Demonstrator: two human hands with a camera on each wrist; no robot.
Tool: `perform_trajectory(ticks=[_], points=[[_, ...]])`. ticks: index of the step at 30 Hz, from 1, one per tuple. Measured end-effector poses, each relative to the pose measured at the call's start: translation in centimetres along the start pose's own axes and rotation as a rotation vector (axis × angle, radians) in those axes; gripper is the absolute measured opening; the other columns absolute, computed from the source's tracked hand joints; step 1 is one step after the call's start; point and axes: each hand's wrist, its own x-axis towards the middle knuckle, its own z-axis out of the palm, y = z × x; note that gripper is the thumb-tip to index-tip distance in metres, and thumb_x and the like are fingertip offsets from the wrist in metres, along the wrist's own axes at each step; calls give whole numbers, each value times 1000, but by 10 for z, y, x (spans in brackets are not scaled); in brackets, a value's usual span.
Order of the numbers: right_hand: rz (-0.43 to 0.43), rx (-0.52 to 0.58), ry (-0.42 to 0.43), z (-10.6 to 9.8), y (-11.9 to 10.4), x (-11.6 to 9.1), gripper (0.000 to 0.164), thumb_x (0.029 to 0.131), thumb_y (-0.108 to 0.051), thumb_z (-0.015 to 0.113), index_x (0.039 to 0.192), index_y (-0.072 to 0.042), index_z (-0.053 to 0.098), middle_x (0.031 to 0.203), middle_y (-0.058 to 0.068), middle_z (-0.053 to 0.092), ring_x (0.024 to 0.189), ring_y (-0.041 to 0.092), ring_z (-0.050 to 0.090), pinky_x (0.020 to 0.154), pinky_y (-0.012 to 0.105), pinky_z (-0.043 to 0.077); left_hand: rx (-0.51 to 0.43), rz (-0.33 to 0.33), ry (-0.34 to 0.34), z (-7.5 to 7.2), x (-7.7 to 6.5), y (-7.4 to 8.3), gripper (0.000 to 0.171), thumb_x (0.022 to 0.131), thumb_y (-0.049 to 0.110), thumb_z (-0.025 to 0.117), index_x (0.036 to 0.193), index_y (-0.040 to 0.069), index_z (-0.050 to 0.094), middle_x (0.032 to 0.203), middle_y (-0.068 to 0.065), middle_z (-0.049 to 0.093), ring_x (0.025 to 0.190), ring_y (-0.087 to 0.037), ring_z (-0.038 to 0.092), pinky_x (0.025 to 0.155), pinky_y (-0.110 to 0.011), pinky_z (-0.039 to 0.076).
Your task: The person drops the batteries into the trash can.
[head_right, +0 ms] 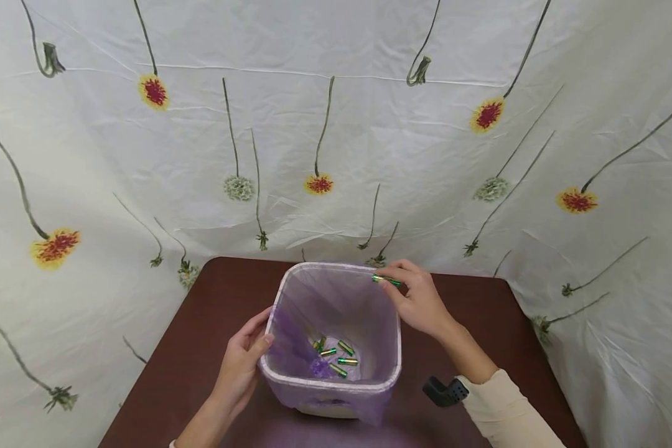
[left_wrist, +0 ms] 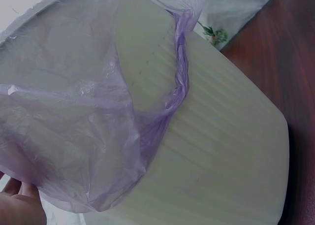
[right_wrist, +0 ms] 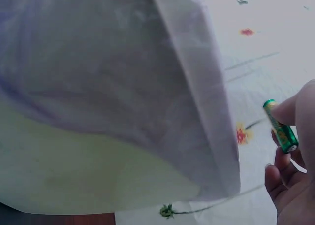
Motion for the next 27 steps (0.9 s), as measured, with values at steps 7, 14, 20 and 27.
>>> perform_trajectory(ticks=[7, 14, 20, 27], points=[[-97, 8, -132, 10, -8, 20, 20, 95, -1, 72, 114, -2, 77, 107, -1, 67, 84, 13, 58, 65, 34, 49, -2, -3, 4, 1, 1, 0, 55, 98, -2, 62, 150, -8, 45, 152, -25, 46, 134, -15, 52, 103, -24, 46], [-195, 21, -195, 20, -13, 32, 20, 95, -2, 72, 114, -6, 78, 105, -2, 66, 86, 12, 59, 67, 32, 50, -1, -1, 10, 0, 1, 1, 54, 98, -3, 61, 150, -9, 45, 153, -25, 46, 135, -13, 52, 104, -25, 46], [-224, 8, -210, 24, -14, 36, 21, 96, -2, 71, 116, -5, 77, 105, 0, 67, 88, 13, 62, 66, 31, 51, -4, 2, 9, -1, 1, 1, 55, 97, -4, 60, 150, -10, 44, 153, -26, 45, 135, -13, 52, 105, -24, 45], [-162, -3, -217, 21, -13, 35, 28, 97, -6, 71, 126, -2, 72, 107, 6, 67, 88, 14, 63, 66, 34, 51, -9, 2, 12, -2, 0, 0, 55, 97, -5, 59, 150, -10, 44, 153, -26, 44, 137, -15, 50, 106, -25, 44]])
